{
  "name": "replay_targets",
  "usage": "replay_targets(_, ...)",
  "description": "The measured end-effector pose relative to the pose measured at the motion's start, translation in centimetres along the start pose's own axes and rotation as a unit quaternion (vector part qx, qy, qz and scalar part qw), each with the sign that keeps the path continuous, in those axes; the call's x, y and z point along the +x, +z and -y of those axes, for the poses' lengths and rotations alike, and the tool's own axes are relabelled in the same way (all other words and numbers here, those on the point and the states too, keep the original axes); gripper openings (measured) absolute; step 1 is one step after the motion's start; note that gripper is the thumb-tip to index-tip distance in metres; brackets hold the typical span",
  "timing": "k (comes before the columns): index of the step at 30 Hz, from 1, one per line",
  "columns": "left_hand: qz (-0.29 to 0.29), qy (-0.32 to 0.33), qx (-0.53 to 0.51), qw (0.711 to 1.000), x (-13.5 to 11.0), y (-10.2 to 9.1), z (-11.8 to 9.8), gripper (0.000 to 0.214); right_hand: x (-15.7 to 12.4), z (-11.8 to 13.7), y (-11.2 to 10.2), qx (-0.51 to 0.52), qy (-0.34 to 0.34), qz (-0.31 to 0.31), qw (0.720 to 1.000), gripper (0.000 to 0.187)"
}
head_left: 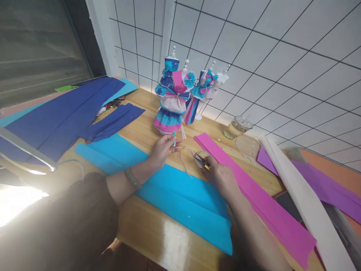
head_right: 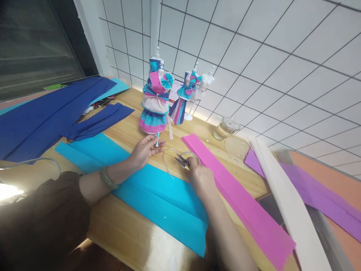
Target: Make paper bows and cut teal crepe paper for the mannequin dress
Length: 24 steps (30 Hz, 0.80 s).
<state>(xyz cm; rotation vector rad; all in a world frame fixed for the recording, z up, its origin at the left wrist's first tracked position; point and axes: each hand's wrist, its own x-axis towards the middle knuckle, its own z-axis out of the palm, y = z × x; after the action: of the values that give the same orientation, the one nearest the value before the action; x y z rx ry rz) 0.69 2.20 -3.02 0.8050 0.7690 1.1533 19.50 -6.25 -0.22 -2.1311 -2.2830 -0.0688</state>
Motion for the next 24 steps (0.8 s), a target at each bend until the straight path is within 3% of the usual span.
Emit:
replay_targets(3,0.013,0.007,0.026,1.000,-0.2,0.2,0.0,0.018,0.1,-0.4,0.1,-0.011,-0.003,-0.001,1.000,0.022)
replay_targets(7,0.047,0.018,0.059,0.997,-0.9,0.7,0.0,0.021,0.2,-0.4,-0.1,0.086,0.027,-0.038,0.995,0.024)
replay_targets(12,0.125,0.005,0.085,0.989,-1.5,1.0,0.1,0.023,0.4,-0.4,0.5,0.107,0.071,-0.075,0.989,0.034)
replay_targets(18,0.202,-0.024,0.119,0.972,-2.3,1.4,-0.3,0.027,0.4,-0.4,1.0,0.115,0.031,-0.121,0.985,0.034)
replay_targets(21,0.225,-0.011,0.135,0.965,-2.5,1.4,-0.4,0.029,0.0,0.9,-0.3,0.216,-0.001,-0.160,0.963,0.025)
replay_targets(24,0.233,0.010,0.165,0.958,-2.7,1.4,-0.2,0.028,-0.6,2.7,-1.7,0.374,-0.005,-0.129,0.918,0.021)
